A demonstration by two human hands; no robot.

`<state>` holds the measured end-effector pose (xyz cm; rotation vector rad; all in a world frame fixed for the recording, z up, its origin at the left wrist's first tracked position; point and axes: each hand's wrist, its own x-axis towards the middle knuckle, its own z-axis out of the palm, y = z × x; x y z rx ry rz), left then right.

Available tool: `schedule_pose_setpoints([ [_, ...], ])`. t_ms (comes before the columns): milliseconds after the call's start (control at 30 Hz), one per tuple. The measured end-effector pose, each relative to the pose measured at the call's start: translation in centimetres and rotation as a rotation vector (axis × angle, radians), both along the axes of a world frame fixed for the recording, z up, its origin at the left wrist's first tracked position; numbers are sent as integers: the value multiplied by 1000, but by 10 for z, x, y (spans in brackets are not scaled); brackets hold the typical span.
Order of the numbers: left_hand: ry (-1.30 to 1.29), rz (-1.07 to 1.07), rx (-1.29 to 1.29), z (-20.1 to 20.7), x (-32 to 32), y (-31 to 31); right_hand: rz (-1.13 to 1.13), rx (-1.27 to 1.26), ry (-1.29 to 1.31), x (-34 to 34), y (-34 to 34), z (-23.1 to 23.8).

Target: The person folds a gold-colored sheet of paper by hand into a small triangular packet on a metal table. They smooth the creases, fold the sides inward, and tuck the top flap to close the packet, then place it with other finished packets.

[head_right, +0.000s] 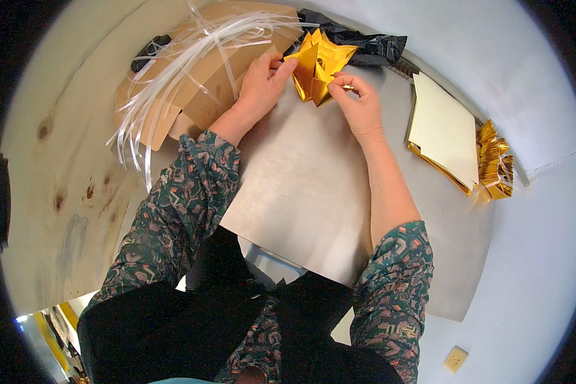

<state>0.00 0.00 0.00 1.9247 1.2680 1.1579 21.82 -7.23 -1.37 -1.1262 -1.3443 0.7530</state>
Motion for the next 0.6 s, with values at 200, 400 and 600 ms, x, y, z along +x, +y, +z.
schedule_pose_setpoints([
  [200, -536, -215, -349, 24, 11, -30, 43, -31, 256, -1, -12, 17],
  [400, -684, -302, -406, 27, 7, -30, 110, -75, 244, -8, -18, 22],
  [600, -679, -453, -307, 30, 10, -29, 168, -129, 223, -9, -21, 26],
])
